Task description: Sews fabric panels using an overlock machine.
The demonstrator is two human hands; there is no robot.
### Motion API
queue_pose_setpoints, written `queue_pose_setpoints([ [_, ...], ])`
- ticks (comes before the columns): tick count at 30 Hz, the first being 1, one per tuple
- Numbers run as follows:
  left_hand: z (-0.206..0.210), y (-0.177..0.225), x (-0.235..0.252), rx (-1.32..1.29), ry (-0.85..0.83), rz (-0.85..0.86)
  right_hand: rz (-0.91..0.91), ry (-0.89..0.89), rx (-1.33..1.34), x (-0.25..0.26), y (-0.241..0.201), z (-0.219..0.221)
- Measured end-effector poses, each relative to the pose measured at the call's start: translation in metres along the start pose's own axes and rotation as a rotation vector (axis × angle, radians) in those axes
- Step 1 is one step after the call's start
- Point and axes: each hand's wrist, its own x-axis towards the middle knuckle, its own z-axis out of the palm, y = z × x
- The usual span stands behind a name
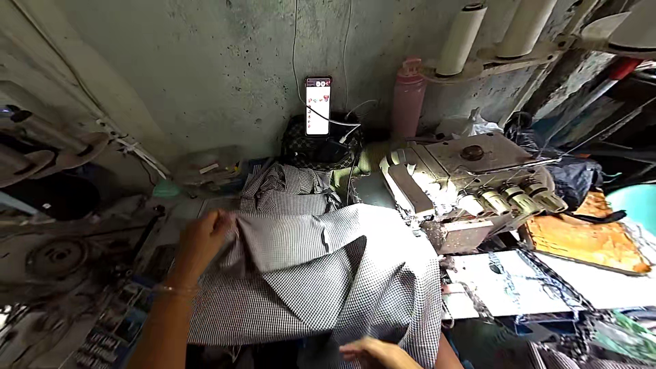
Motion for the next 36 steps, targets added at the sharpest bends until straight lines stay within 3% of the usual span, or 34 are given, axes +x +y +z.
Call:
queue_pose_setpoints([
  [4,-0.056,0.059,0.018,0.003,0.209,0.072,-0.202,0.068,0.065,0.067,-0.014,-0.01],
  [9,-0.096,0.109,0.048,0.098,0.285,0.131,-0.176,0.124,0.269,0.133,-0.069,-0.018],
  [16,-0.118,0.15,0.058,0.179,0.132,0.115,-0.262,0.234,0.413,0.187,-0.108,-0.022],
  [21,-0.114,0.158,0.06,0.106,0.008,0.127,-0.143,0.268,0.705,0.201,-0.14,-0.038],
  [24,-0.11,0.149,0.061,0.066,0.042,0.161,-0.07,0.182,0.783,0.196,-0.146,-0.05],
  [27,-0.11,0.132,0.063,0.05,0.142,0.197,-0.106,0.038,0.682,0.17,-0.138,-0.052],
  [36,-0.092,0.05,0.064,-0.061,0.248,0.078,-0.004,-0.066,0.192,0.022,-0.095,-0.116],
])
